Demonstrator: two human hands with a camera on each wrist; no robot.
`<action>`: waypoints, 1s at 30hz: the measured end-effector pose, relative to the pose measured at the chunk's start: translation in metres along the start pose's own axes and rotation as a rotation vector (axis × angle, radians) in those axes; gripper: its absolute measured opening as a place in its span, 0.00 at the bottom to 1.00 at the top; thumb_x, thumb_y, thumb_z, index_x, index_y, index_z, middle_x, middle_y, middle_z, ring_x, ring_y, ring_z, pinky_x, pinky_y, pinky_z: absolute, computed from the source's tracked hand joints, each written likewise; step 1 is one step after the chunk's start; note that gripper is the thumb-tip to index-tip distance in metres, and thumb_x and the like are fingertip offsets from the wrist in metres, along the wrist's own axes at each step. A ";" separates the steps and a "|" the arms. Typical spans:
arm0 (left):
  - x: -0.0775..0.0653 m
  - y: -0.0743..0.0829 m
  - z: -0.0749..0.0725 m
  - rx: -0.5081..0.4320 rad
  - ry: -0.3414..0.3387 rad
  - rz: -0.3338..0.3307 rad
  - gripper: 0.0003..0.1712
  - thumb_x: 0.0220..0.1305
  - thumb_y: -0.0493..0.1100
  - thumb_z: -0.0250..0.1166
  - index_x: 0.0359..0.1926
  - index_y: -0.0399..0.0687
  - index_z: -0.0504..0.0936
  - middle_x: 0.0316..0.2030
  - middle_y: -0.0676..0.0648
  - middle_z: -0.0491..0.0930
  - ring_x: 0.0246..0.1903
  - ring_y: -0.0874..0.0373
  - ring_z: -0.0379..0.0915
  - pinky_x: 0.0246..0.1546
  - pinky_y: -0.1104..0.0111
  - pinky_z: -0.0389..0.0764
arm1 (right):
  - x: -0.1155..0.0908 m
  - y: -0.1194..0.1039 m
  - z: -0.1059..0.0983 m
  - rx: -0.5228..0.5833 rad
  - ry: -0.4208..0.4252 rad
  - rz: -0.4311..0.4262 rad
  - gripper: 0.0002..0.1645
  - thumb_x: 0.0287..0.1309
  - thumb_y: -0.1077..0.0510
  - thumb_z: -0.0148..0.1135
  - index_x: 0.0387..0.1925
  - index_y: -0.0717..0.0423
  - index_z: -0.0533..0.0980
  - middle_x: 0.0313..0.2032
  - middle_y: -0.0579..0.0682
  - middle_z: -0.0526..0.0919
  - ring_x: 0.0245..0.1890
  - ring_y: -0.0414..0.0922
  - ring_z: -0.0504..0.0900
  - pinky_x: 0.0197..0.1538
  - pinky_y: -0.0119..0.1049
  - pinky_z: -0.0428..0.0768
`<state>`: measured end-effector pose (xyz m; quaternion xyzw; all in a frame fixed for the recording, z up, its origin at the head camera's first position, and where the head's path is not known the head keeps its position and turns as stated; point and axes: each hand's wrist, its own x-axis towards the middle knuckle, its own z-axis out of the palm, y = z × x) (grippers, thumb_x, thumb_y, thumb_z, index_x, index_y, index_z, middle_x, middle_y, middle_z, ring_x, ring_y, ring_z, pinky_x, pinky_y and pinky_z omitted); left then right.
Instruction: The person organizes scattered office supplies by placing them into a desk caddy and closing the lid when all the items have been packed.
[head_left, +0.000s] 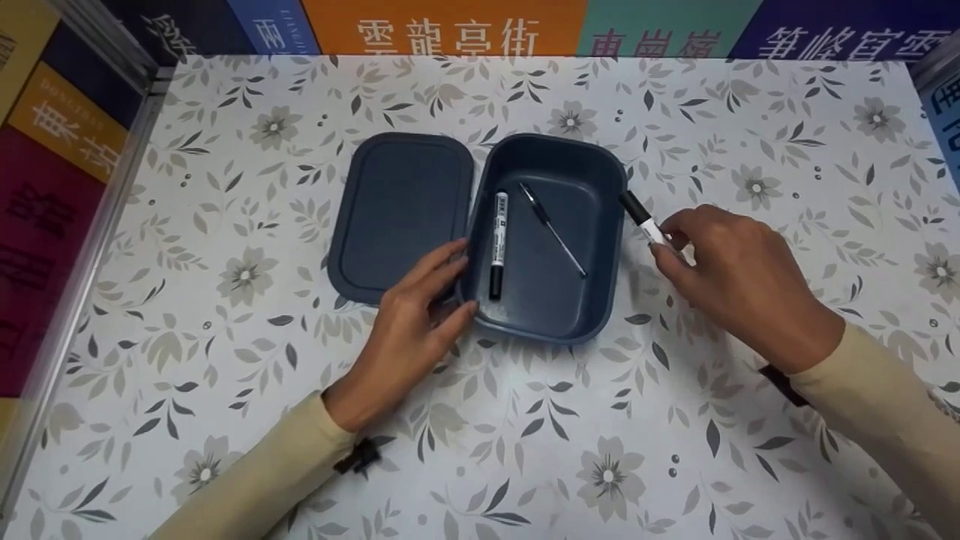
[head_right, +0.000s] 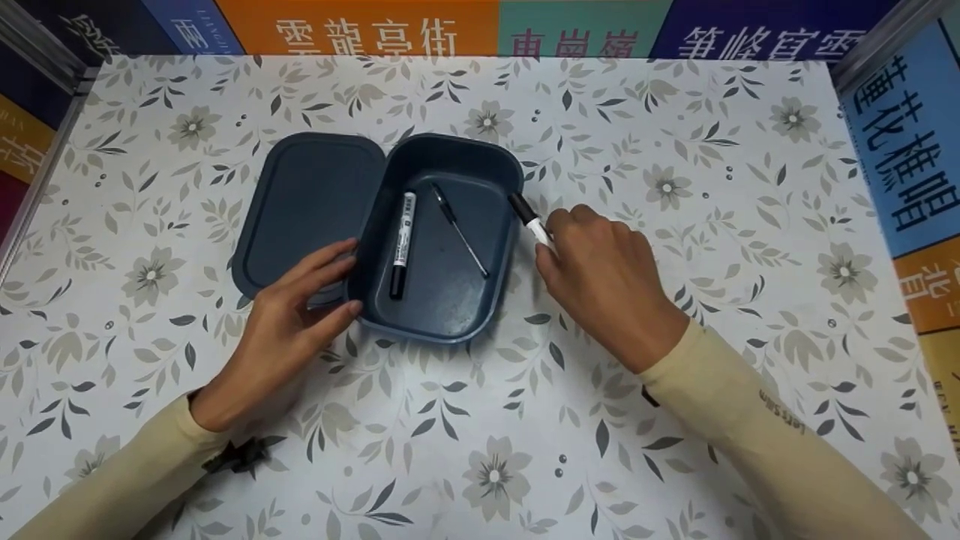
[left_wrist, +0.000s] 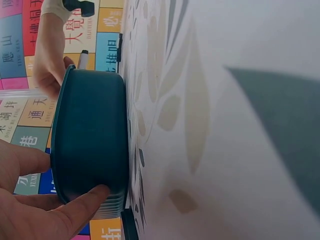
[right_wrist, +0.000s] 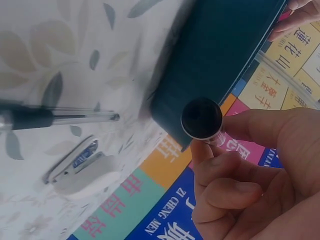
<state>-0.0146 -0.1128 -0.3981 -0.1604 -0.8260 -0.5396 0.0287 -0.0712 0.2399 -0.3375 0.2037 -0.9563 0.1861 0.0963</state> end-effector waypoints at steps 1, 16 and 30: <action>0.000 0.000 0.000 0.002 0.001 0.001 0.31 0.72 0.29 0.72 0.72 0.26 0.76 0.79 0.42 0.70 0.75 0.49 0.71 0.63 0.63 0.86 | 0.002 -0.002 0.000 0.000 0.000 -0.006 0.04 0.65 0.66 0.71 0.40 0.64 0.87 0.32 0.56 0.87 0.25 0.51 0.78 0.26 0.47 0.71; -0.001 0.000 -0.001 0.026 0.010 -0.004 0.31 0.71 0.29 0.74 0.72 0.26 0.78 0.78 0.41 0.71 0.76 0.47 0.71 0.65 0.60 0.85 | 0.031 -0.024 0.005 0.036 -0.103 -0.090 0.05 0.70 0.64 0.69 0.41 0.63 0.87 0.33 0.56 0.88 0.32 0.55 0.86 0.31 0.56 0.81; 0.002 0.000 0.000 0.014 0.011 0.016 0.31 0.70 0.29 0.74 0.71 0.25 0.78 0.78 0.41 0.72 0.75 0.46 0.71 0.63 0.59 0.86 | 0.052 -0.033 0.006 0.065 -0.234 -0.049 0.06 0.69 0.61 0.67 0.37 0.60 0.87 0.35 0.52 0.92 0.36 0.52 0.89 0.34 0.54 0.82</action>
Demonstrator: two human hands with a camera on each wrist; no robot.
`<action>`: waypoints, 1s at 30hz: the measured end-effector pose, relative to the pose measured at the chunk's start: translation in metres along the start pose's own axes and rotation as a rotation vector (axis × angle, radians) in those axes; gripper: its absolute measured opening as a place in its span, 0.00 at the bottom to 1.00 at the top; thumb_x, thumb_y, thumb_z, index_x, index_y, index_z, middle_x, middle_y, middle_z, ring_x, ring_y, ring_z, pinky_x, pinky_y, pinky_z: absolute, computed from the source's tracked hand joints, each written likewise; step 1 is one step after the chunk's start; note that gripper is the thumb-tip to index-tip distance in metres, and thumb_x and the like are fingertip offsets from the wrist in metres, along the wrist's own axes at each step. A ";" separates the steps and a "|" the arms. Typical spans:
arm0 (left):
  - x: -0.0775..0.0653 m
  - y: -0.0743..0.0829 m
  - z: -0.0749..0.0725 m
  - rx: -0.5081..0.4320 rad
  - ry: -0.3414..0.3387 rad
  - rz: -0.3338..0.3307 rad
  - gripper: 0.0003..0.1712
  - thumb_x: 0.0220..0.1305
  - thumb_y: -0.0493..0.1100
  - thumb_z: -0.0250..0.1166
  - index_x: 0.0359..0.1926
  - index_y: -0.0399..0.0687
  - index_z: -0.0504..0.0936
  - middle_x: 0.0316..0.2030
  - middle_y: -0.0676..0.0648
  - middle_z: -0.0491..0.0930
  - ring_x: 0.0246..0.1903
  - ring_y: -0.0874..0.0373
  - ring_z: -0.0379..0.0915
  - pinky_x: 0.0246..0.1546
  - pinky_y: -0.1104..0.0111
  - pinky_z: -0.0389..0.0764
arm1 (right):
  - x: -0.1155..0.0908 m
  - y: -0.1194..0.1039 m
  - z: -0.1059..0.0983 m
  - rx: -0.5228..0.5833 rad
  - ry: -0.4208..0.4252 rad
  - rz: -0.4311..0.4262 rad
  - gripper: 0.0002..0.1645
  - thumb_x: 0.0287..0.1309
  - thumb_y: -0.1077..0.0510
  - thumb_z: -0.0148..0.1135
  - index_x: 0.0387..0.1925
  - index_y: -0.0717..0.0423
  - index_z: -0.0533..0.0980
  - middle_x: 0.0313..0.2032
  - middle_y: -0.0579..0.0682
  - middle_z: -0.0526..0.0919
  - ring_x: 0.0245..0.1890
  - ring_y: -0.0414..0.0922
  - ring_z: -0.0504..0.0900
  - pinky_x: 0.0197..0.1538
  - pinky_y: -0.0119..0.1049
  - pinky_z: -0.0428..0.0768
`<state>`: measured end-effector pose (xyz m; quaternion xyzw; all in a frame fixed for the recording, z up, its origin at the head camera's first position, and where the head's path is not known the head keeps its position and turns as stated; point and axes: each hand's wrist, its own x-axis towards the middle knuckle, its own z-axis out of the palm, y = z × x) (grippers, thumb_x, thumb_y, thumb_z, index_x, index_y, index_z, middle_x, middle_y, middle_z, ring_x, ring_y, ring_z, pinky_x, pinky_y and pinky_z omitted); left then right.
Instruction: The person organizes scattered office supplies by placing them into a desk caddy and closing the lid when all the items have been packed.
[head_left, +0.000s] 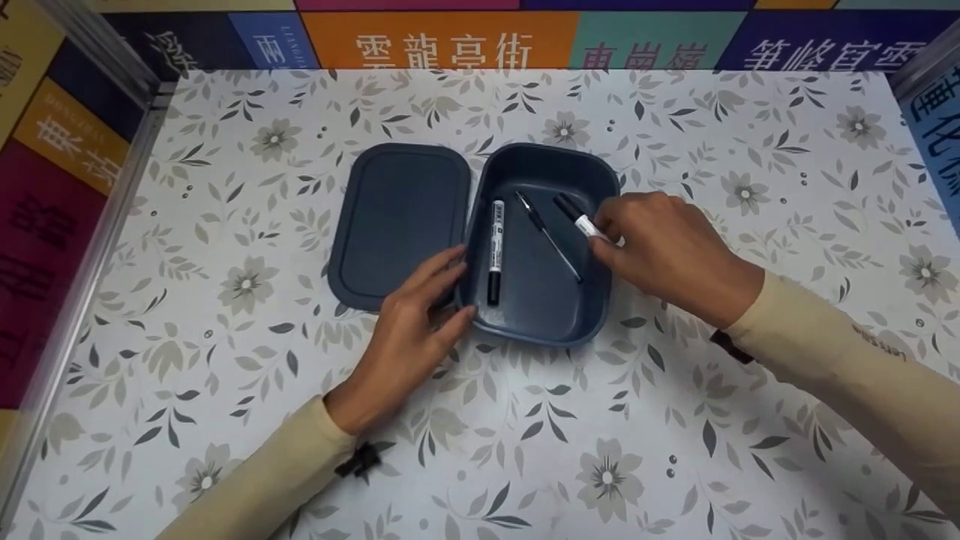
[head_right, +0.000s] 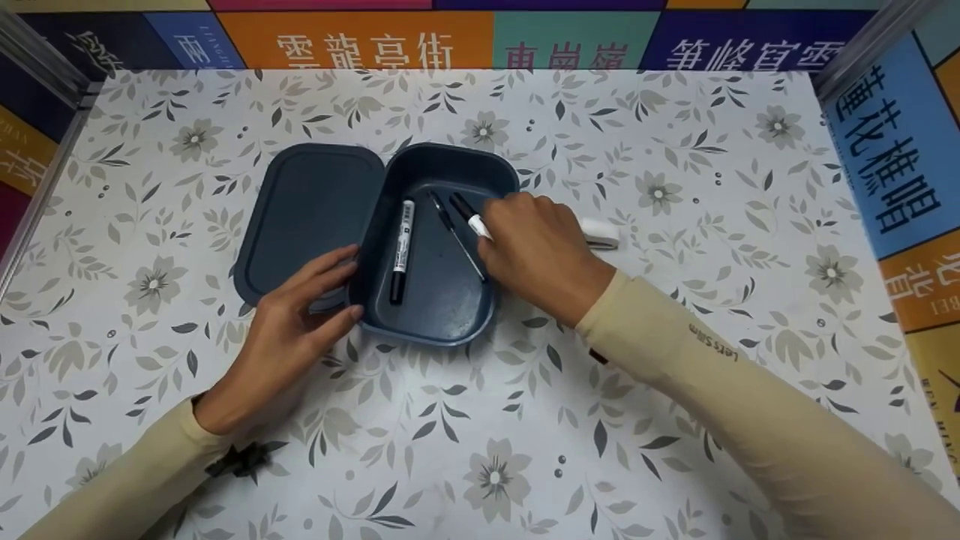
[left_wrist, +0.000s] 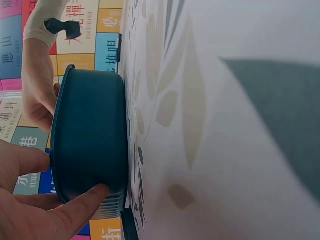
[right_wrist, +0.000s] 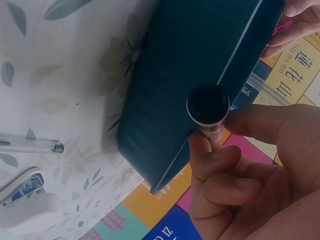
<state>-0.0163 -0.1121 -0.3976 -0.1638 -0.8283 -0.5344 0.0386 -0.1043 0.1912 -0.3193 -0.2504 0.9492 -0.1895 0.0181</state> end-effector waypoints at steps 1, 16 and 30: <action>0.000 0.000 0.000 0.003 0.000 -0.003 0.31 0.70 0.29 0.74 0.71 0.25 0.78 0.78 0.41 0.72 0.75 0.47 0.71 0.63 0.59 0.87 | 0.002 0.000 0.000 0.002 -0.008 0.001 0.06 0.69 0.61 0.67 0.36 0.59 0.87 0.35 0.52 0.92 0.35 0.52 0.89 0.33 0.53 0.81; 0.000 0.000 0.000 0.010 0.000 -0.001 0.31 0.71 0.30 0.74 0.71 0.26 0.78 0.78 0.41 0.72 0.76 0.47 0.70 0.64 0.57 0.86 | 0.022 -0.010 0.001 0.007 -0.112 0.059 0.08 0.68 0.60 0.65 0.38 0.59 0.88 0.27 0.48 0.90 0.26 0.49 0.86 0.31 0.46 0.81; 0.000 0.000 0.000 0.015 0.002 0.009 0.31 0.71 0.30 0.74 0.72 0.26 0.78 0.78 0.40 0.72 0.76 0.47 0.70 0.64 0.57 0.85 | 0.040 -0.021 0.008 -0.069 -0.112 -0.010 0.20 0.65 0.61 0.65 0.17 0.53 0.72 0.16 0.45 0.69 0.19 0.50 0.75 0.23 0.42 0.70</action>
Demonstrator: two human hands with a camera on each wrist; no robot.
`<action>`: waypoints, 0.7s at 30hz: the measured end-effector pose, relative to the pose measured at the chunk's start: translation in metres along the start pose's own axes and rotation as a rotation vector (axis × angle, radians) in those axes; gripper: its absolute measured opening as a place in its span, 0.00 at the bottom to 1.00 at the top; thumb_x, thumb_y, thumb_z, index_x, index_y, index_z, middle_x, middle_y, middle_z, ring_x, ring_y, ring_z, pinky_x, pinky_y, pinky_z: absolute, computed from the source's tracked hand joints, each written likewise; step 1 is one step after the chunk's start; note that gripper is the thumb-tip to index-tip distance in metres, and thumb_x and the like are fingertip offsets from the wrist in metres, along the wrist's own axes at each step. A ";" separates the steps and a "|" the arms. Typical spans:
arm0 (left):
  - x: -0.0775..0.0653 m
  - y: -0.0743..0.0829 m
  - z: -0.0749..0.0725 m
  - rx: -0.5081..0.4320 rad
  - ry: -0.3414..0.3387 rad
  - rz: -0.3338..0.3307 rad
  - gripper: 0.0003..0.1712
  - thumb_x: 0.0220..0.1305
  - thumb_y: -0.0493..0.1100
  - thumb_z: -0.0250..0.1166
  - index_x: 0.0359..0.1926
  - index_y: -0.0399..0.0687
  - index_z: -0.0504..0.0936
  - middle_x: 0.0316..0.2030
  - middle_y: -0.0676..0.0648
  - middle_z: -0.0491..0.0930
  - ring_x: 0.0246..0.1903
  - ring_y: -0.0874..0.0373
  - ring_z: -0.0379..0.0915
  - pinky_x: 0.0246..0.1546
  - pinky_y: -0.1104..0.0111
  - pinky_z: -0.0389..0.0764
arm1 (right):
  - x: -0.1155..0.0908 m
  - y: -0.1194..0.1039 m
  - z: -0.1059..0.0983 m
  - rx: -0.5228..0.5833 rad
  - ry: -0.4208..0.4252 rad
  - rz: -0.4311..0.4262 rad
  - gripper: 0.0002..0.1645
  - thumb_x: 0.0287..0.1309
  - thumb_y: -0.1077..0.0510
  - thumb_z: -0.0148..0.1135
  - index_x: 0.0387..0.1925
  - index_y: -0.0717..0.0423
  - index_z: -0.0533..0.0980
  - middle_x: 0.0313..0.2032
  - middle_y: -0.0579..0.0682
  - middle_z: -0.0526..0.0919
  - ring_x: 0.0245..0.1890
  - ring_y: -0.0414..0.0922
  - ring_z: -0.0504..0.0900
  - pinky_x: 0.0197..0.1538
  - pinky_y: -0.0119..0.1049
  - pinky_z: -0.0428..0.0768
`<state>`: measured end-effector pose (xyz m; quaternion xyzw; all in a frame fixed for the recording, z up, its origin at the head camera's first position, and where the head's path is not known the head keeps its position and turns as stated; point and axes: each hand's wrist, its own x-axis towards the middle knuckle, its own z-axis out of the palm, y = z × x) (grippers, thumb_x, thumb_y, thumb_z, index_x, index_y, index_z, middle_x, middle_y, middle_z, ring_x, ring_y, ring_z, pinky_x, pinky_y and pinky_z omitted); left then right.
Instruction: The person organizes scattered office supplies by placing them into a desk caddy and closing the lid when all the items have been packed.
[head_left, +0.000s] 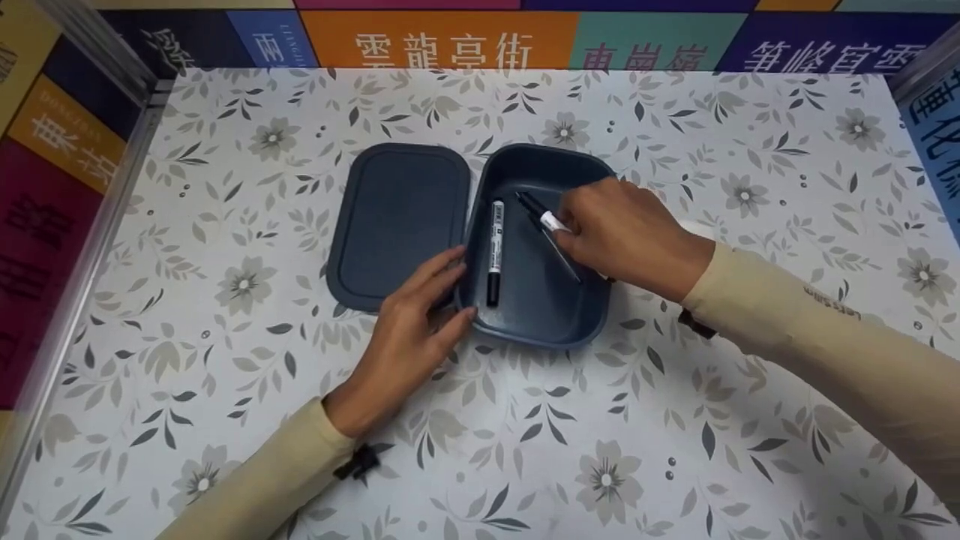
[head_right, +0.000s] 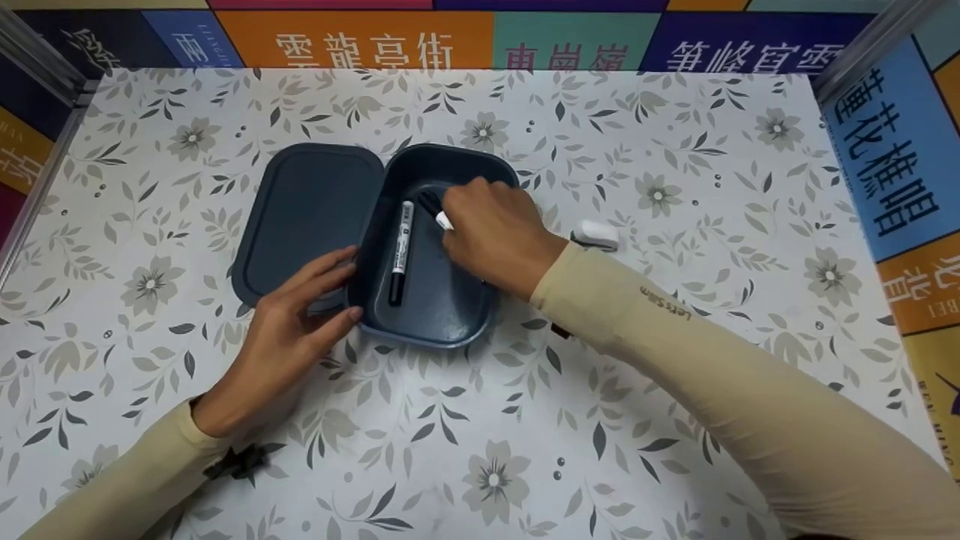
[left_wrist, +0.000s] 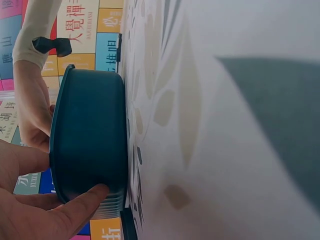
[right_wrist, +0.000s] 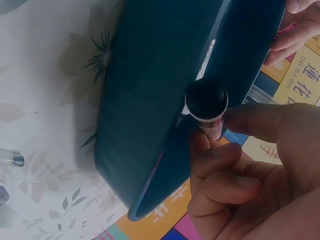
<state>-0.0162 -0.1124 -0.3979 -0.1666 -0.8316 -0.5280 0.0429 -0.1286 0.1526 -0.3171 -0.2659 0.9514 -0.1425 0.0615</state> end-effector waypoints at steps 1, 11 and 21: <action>0.000 0.000 0.000 -0.006 -0.002 -0.001 0.31 0.71 0.30 0.74 0.72 0.26 0.78 0.78 0.40 0.71 0.76 0.47 0.70 0.64 0.57 0.86 | 0.001 -0.001 0.001 -0.001 -0.002 -0.004 0.21 0.65 0.61 0.65 0.16 0.52 0.71 0.16 0.45 0.69 0.19 0.50 0.74 0.23 0.42 0.70; -0.001 -0.001 0.000 -0.041 -0.006 -0.008 0.31 0.71 0.29 0.73 0.72 0.26 0.77 0.79 0.39 0.71 0.75 0.47 0.71 0.62 0.54 0.87 | 0.009 -0.007 0.013 -0.016 -0.032 -0.004 0.19 0.66 0.61 0.66 0.19 0.53 0.72 0.17 0.50 0.77 0.19 0.53 0.81 0.22 0.48 0.78; 0.000 -0.002 0.000 -0.001 0.004 0.012 0.31 0.71 0.30 0.74 0.71 0.26 0.78 0.78 0.41 0.72 0.75 0.48 0.71 0.64 0.57 0.86 | 0.016 -0.011 0.029 -0.036 -0.053 0.010 0.21 0.65 0.62 0.67 0.18 0.52 0.71 0.20 0.51 0.77 0.22 0.56 0.81 0.25 0.56 0.81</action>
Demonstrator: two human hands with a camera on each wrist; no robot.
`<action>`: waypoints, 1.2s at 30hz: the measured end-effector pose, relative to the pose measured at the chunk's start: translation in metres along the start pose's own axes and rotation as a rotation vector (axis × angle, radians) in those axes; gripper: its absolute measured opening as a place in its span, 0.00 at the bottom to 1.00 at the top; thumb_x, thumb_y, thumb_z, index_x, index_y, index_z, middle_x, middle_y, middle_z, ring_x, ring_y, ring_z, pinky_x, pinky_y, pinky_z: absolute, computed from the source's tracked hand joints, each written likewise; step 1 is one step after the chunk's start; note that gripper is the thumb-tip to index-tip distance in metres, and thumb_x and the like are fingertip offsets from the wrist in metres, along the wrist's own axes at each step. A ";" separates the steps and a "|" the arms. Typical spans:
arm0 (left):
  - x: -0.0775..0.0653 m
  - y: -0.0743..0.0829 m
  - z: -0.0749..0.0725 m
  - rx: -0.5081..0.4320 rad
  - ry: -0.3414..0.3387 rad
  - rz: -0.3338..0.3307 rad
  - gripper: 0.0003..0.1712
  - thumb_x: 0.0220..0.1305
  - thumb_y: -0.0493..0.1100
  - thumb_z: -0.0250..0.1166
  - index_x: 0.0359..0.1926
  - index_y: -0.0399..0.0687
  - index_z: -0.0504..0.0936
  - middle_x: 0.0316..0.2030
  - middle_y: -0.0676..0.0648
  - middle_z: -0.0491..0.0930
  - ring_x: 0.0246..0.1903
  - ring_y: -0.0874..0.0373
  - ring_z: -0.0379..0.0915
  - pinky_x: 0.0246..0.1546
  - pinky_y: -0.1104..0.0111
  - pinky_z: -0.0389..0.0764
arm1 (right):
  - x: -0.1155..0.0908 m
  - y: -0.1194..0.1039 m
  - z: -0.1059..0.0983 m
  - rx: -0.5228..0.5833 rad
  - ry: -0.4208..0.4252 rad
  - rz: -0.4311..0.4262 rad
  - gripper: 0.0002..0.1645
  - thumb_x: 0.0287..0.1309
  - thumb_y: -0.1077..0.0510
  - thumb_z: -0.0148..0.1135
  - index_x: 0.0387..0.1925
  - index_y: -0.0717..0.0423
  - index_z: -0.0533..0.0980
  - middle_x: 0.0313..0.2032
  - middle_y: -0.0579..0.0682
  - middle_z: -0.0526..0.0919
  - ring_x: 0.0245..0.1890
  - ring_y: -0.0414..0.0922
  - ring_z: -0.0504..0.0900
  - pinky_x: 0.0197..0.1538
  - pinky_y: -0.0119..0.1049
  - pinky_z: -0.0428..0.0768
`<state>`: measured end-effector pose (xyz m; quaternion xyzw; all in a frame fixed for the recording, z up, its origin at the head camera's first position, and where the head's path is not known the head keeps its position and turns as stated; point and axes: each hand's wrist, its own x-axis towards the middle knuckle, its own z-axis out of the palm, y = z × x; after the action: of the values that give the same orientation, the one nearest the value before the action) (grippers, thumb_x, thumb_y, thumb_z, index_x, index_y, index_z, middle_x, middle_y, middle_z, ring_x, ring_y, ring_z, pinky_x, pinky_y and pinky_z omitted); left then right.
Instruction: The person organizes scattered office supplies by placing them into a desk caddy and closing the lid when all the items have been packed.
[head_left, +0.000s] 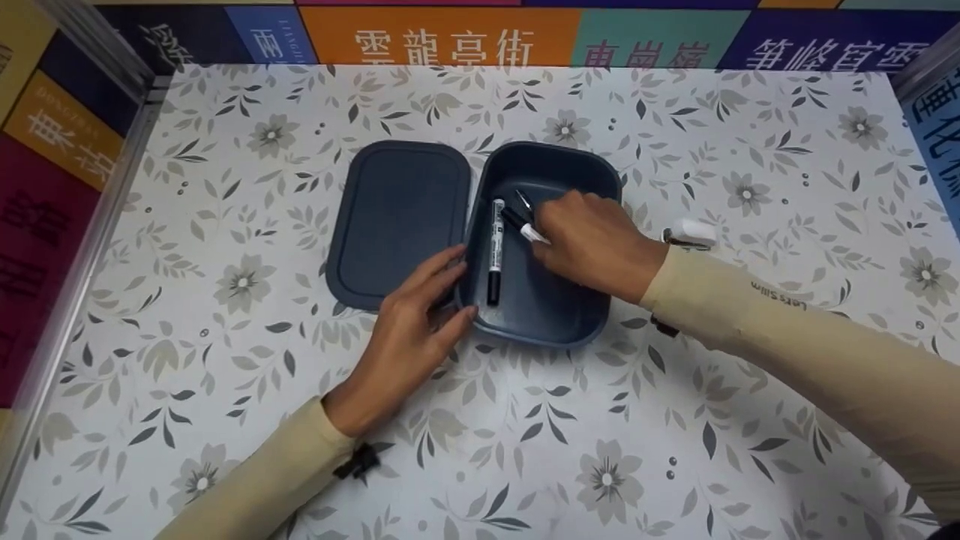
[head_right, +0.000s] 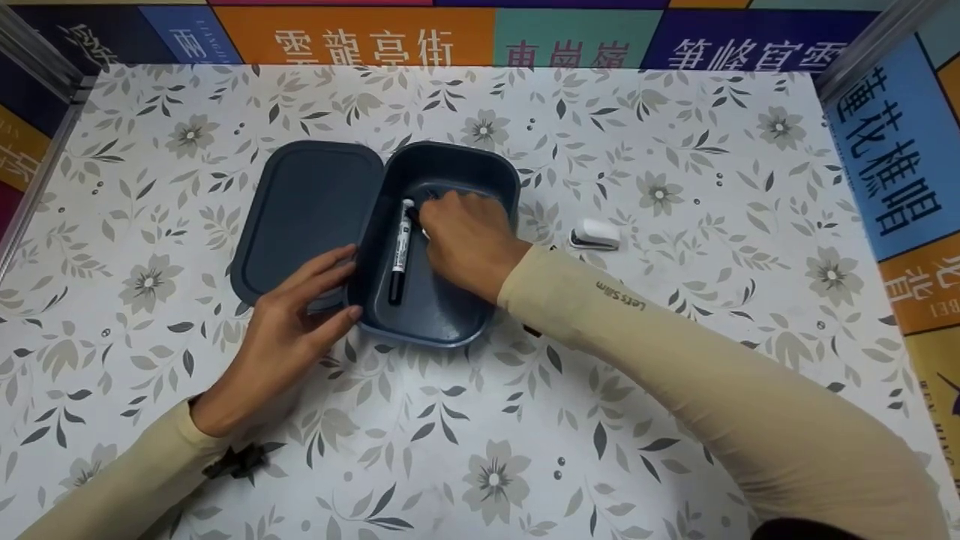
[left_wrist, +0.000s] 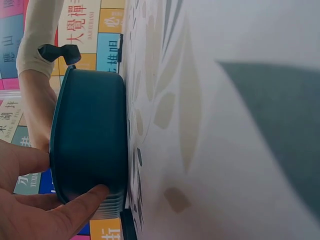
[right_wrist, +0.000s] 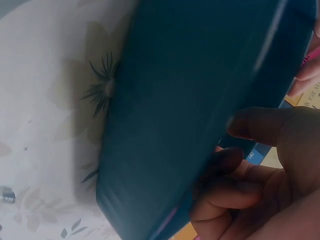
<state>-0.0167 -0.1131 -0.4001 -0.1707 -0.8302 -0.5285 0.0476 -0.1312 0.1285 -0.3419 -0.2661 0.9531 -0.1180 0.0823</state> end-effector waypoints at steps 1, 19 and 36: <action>0.000 0.000 0.000 0.008 -0.001 0.000 0.31 0.71 0.30 0.74 0.71 0.26 0.78 0.78 0.41 0.72 0.75 0.48 0.71 0.64 0.59 0.85 | 0.001 0.000 0.001 -0.002 -0.003 0.003 0.21 0.64 0.62 0.68 0.17 0.52 0.71 0.20 0.52 0.78 0.23 0.56 0.82 0.26 0.57 0.82; 0.001 0.001 0.000 0.005 -0.007 -0.029 0.31 0.72 0.31 0.74 0.72 0.28 0.78 0.78 0.44 0.72 0.76 0.49 0.69 0.64 0.56 0.86 | 0.006 0.001 0.009 -0.007 -0.048 0.014 0.18 0.62 0.62 0.66 0.17 0.52 0.73 0.20 0.52 0.79 0.23 0.56 0.81 0.26 0.58 0.83; 0.001 0.002 0.000 -0.014 -0.007 -0.038 0.31 0.71 0.30 0.74 0.72 0.26 0.78 0.78 0.42 0.72 0.76 0.49 0.70 0.64 0.58 0.86 | -0.003 0.005 0.000 0.005 -0.006 0.005 0.20 0.62 0.63 0.64 0.17 0.52 0.69 0.19 0.50 0.74 0.21 0.54 0.79 0.23 0.52 0.80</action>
<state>-0.0167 -0.1123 -0.3986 -0.1571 -0.8297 -0.5346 0.0337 -0.1311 0.1348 -0.3430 -0.2640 0.9533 -0.1193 0.0858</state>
